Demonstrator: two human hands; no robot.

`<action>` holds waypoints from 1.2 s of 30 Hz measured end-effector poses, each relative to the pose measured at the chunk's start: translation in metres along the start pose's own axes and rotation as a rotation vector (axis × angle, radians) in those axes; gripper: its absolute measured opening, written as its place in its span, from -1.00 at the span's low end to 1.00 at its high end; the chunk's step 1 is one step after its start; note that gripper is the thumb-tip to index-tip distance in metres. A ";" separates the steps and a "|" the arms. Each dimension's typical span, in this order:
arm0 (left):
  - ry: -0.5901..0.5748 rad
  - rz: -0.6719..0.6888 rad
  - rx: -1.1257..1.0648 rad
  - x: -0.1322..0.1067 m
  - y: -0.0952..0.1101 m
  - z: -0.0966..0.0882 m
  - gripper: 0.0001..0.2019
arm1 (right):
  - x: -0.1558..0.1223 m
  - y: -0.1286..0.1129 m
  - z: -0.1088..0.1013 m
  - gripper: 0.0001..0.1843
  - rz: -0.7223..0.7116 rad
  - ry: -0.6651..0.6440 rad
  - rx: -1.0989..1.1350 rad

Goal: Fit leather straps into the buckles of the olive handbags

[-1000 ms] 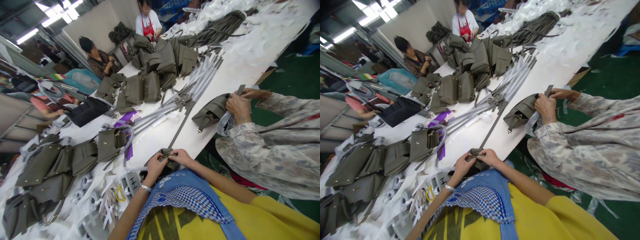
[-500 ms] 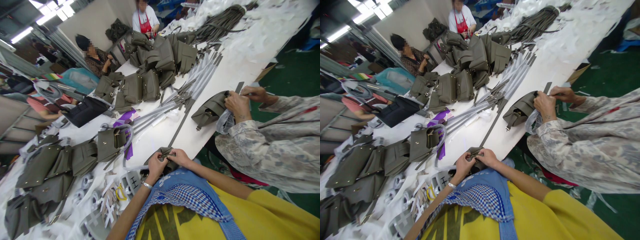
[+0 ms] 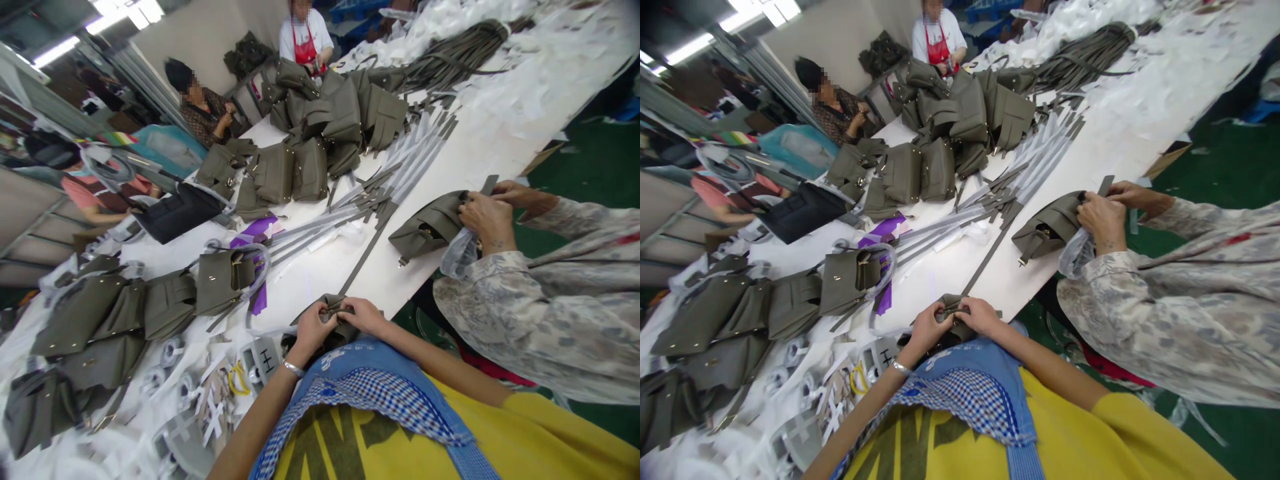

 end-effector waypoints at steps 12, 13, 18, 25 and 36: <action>0.599 -0.391 -0.490 -0.107 -0.143 -0.108 -0.66 | -0.002 -0.144 0.051 -0.60 -0.483 -0.262 -0.461; 0.591 -0.450 -0.558 -0.118 -0.156 -0.099 -0.67 | 0.001 -0.146 0.063 -0.64 -0.457 -0.309 -0.515; 0.610 -0.561 -0.775 -0.144 -0.174 -0.072 -0.67 | 0.008 -0.162 0.063 -0.69 -0.438 -0.542 -0.264; 0.793 -0.625 -1.870 -0.089 -0.158 -0.056 -0.52 | -0.019 -0.140 0.027 -0.53 -0.198 -0.925 0.164; 1.134 0.274 -1.408 -0.082 -0.025 -0.250 -0.75 | -0.021 -0.251 -0.055 -0.52 -0.478 -0.342 0.149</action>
Point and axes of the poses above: each hand's wrist, its own x-axis towards the middle knuckle, its own z-axis out of the palm, y = z × x, the point moved 10 cm from there along x, towards the middle knuckle, and after that the axes turned 10 degrees about z, right-handed, at the moved point
